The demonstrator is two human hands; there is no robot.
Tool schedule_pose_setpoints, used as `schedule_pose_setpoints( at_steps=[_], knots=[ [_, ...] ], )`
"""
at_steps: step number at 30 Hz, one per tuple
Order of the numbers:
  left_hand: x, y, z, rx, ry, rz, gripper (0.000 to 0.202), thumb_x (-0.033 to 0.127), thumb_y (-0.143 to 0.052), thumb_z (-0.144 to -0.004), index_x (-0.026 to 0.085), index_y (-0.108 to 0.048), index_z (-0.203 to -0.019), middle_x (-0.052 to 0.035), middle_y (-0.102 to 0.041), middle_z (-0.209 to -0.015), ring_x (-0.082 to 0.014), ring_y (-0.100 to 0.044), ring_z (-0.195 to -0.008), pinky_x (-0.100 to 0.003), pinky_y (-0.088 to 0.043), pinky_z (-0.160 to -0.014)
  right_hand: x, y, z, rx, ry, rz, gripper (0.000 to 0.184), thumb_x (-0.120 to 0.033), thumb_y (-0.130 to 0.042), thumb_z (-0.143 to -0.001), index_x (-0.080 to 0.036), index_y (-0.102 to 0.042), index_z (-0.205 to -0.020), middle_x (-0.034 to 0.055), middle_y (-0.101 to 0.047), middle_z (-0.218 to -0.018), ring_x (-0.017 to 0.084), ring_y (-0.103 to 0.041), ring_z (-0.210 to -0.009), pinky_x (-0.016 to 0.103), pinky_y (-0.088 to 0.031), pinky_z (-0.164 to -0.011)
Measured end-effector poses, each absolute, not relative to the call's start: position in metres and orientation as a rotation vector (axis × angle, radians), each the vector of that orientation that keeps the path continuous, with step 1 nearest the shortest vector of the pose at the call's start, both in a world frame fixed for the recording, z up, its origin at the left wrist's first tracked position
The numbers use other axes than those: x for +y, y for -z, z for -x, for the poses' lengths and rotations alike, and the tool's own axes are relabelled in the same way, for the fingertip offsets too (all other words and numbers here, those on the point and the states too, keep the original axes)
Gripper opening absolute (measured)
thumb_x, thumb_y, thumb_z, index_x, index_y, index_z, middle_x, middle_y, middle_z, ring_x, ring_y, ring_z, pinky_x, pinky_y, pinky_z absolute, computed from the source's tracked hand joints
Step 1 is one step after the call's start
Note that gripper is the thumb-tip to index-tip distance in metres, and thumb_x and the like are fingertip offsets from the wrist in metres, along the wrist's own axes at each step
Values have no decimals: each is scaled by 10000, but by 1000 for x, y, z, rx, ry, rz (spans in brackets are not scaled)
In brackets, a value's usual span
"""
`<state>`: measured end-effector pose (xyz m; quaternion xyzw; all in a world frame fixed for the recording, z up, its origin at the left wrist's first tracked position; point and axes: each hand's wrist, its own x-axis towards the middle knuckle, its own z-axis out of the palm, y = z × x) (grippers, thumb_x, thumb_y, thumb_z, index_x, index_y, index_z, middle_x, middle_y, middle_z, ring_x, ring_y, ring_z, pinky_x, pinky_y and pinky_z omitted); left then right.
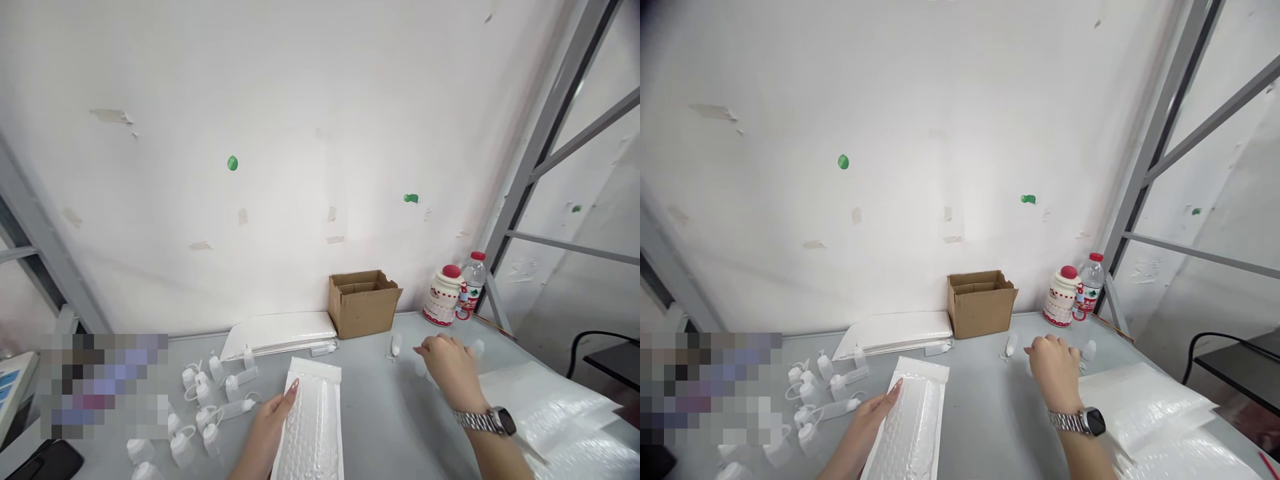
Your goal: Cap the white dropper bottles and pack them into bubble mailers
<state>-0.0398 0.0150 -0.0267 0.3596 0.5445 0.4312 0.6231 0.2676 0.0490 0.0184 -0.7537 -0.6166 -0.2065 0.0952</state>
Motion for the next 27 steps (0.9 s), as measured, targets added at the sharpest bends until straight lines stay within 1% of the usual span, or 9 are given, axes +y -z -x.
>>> schedule_pose_setpoints(
  at_steps=[3, 5, 9, 12, 14, 18, 21, 24, 27],
  knots=[
    [15, 28, 40, 1239, -980, -850, 532, 682, -604, -516, 155, -605, -588, 12, -569, -499, -167, -531, -557, -250, -375, -557, 55, -16, -266, -1807, 554, 2133, 275, -223, -461, -835, -164, -651, -646, 105, -657, -714, 249, -581, -736, 331, -303, -602],
    [15, 30, 39, 1252, -988, -871, 538, 687, -595, -522, 153, -596, -582, 14, -550, -488, -169, -526, -562, -248, -365, -549, 57, -17, -257, -1778, 448, 1953, 342, -279, -399, -867, -166, -622, -633, 97, -646, -694, 231, -572, -713, 329, -317, -613],
    [14, 36, 34, 1283, -969, -923, 539, 695, -604, -491, 162, -527, -496, 47, -455, -442, -112, -404, -474, -228, -290, -489, 49, -25, -218, -1722, -130, 1479, 391, -468, -364, -862, -189, -581, -695, 51, -626, -674, 179, -555, -640, 296, -385, -613],
    [13, 40, 32, 1213, -908, -977, 520, 671, -627, -487, 162, -526, -499, 50, -441, -453, -101, -369, -473, -223, -255, -482, 37, -25, -187, -1660, -587, 1316, 365, -500, -429, -825, -195, -570, -680, 17, -610, -633, 153, -545, -607, 260, -416, -585],
    [13, 40, 31, 1196, -877, -1000, 513, 665, -623, -500, 160, -535, -507, 50, -434, -456, -102, -365, -479, -223, -242, -485, 31, -21, -173, -1622, -737, 1287, 352, -498, -476, -799, -193, -566, -647, 3, -599, -598, 144, -536, -587, 249, -420, -572],
    [12, 38, 30, 1177, -870, -1070, 531, 688, -581, -524, 164, -507, -490, 62, -366, -439, -92, -309, -470, -224, -209, -487, 31, -14, -165, -1616, -828, 1300, 339, -482, -533, -760, -185, -568, -600, -4, -595, -566, 140, -528, -573, 250, -424, -576],
    [11, 34, 30, 1144, -872, -1093, 531, 689, -574, -535, 167, -491, -490, 65, -335, -447, -88, -279, -471, -226, -190, -486, 35, -14, -171, -1606, -828, 1312, 347, -486, -525, -763, -182, -565, -603, -8, -584, -548, 135, -515, -545, 250, -418, -554],
    [10, 30, 31, 1125, -860, -1066, 529, 692, -582, -525, 175, -476, -492, 66, -331, -454, -88, -270, -472, -227, -186, -486, 36, -16, -177, -1612, -719, 1320, 350, -483, -483, -799, -192, -551, -618, -3, -583, -568, 140, -510, -553, 256, -409, -558],
    [9, 28, 31, 1135, -870, -1047, 529, 694, -588, -514, 190, -432, -467, 71, -314, -449, -85, -254, -471, -228, -181, -487, 32, -15, -177, -1704, -503, 1299, 330, -454, -460, -827, -202, -559, -638, 19, -598, -621, 169, -523, -640, 288, -407, -630]
  ],
)
